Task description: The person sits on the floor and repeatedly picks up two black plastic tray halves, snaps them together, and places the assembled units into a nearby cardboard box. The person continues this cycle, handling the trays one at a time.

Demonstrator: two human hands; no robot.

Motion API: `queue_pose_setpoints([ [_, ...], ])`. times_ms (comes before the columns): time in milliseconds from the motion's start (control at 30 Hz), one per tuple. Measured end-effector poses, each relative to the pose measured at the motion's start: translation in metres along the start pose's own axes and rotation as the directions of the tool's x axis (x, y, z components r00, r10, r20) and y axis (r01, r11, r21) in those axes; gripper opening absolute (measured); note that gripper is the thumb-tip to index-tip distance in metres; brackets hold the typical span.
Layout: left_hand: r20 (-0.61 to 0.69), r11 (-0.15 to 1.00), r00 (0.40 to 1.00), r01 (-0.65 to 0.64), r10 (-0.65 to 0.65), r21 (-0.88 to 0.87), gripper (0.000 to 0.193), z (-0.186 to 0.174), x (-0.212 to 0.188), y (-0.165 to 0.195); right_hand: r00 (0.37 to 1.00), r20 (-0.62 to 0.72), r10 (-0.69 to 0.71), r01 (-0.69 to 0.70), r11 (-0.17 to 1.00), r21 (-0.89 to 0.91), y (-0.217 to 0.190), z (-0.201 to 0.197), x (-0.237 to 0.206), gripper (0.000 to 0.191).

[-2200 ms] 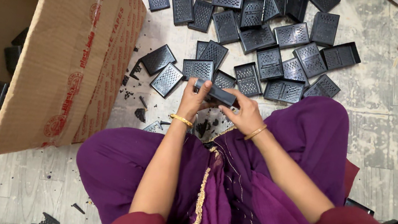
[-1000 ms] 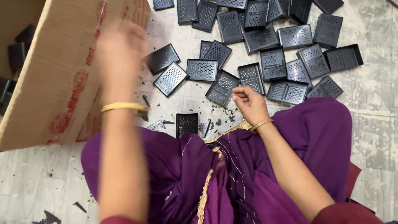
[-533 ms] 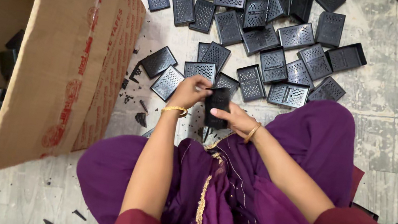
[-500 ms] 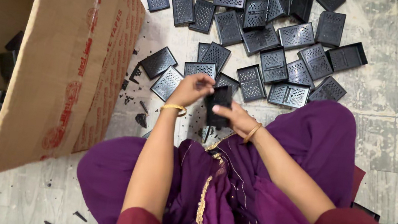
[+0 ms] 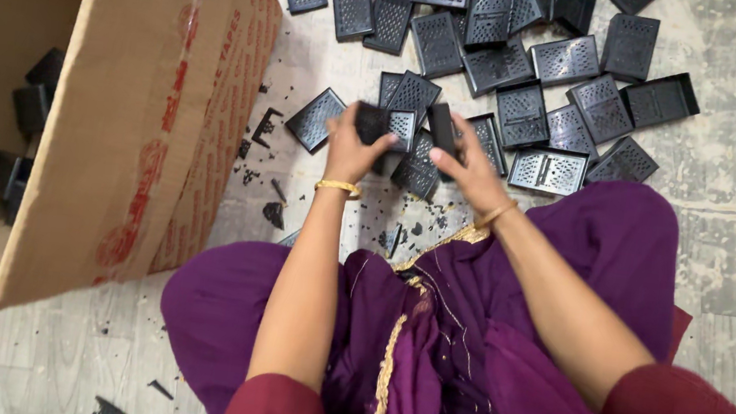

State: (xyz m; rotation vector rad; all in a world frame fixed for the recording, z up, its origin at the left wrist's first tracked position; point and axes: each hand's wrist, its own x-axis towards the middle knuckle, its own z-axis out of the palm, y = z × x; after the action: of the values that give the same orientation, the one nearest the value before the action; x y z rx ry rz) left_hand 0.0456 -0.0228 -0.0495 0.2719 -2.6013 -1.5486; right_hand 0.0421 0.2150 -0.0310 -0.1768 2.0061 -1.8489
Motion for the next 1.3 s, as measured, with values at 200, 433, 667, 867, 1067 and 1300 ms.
queue_pose_setpoints([
  [200, 0.395, 0.639, 0.917, 0.332, -0.048, -0.693, 0.068, 0.005, -0.023, 0.035, 0.945, 0.184, -0.271, 0.241, 0.956, 0.168, -0.023, 0.000, 0.008, 0.070],
  [433, 0.325, 0.476, 0.940, 0.336, -0.107, -0.813, 0.065, 0.006, -0.030, 0.032, 0.940, 0.253, -0.231, 0.215, 0.972, 0.090, -0.035, 0.006, -0.013, 0.071],
  [667, 0.351, 0.389, 0.894, 0.439, -0.279, -0.810, 0.078, 0.017, -0.035, 0.031, 0.904, 0.032, -0.426, 0.382, 0.772, -0.508, -0.043, 0.030, -0.044, 0.067],
  [867, 0.395, 0.390, 0.871, 0.485, -0.291, -0.783, 0.076, 0.010, -0.037, 0.041, 0.904, -0.063, -0.423, 0.301, 0.734, -0.609, -0.034, 0.028, -0.044, 0.046],
  [1067, 0.306, 0.491, 0.918, 0.395, -0.254, -0.777, 0.062, 0.021, -0.032, 0.026, 0.986, -0.006, -0.165, 0.163, 0.982, -0.095, -0.016, 0.020, -0.029, 0.052],
  [1300, -0.235, 0.585, 0.931, -0.030, -0.279, -0.810, 0.071, -0.014, 0.001, 0.006, 0.797, -0.251, -0.550, 0.305, 0.723, -0.620, -0.016, -0.007, -0.024, 0.063],
])
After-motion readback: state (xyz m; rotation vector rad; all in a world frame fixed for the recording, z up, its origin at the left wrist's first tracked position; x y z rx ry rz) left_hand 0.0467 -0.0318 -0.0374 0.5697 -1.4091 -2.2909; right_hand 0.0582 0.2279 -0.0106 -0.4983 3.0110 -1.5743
